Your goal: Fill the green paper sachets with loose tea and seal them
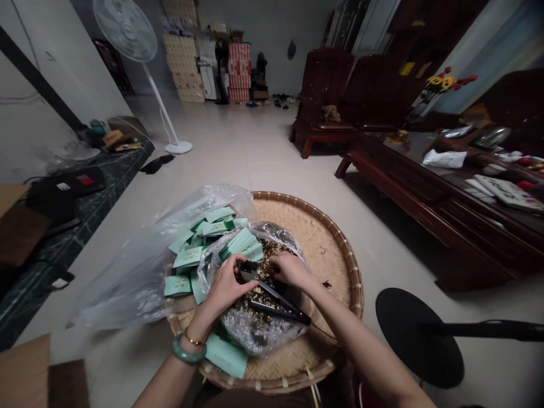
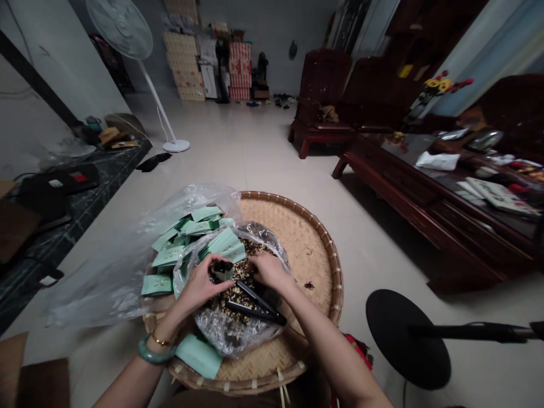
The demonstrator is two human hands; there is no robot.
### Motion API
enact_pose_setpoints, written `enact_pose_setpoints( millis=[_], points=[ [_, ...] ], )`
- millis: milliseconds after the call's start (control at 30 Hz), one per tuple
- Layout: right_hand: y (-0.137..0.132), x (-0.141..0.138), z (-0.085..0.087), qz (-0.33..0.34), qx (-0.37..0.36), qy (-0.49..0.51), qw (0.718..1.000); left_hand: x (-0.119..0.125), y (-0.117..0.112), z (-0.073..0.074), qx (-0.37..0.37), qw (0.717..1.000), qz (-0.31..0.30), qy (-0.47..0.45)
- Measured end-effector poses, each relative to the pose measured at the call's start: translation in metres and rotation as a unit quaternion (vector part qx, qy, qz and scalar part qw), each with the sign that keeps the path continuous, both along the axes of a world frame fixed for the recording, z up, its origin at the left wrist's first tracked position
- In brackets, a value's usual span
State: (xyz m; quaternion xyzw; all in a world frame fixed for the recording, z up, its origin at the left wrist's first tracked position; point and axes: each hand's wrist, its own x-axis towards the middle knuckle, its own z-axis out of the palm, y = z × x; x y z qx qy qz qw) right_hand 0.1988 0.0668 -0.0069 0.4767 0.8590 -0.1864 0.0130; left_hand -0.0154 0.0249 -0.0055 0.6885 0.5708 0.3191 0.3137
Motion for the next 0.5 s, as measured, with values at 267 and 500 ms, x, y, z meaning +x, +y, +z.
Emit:
enact_pose_setpoints(
  millis=[267,500],
  points=[
    [0.007,-0.009,-0.002,-0.009,-0.003,-0.043,0.999,0.000,0.000,-0.002,-0.001,1.000,-0.003,-0.013],
    [0.019,-0.020,-0.009,-0.013,0.025,-0.025,0.999,0.000,0.000,-0.004,-0.011,1.000,-0.001,-0.012]
  ],
)
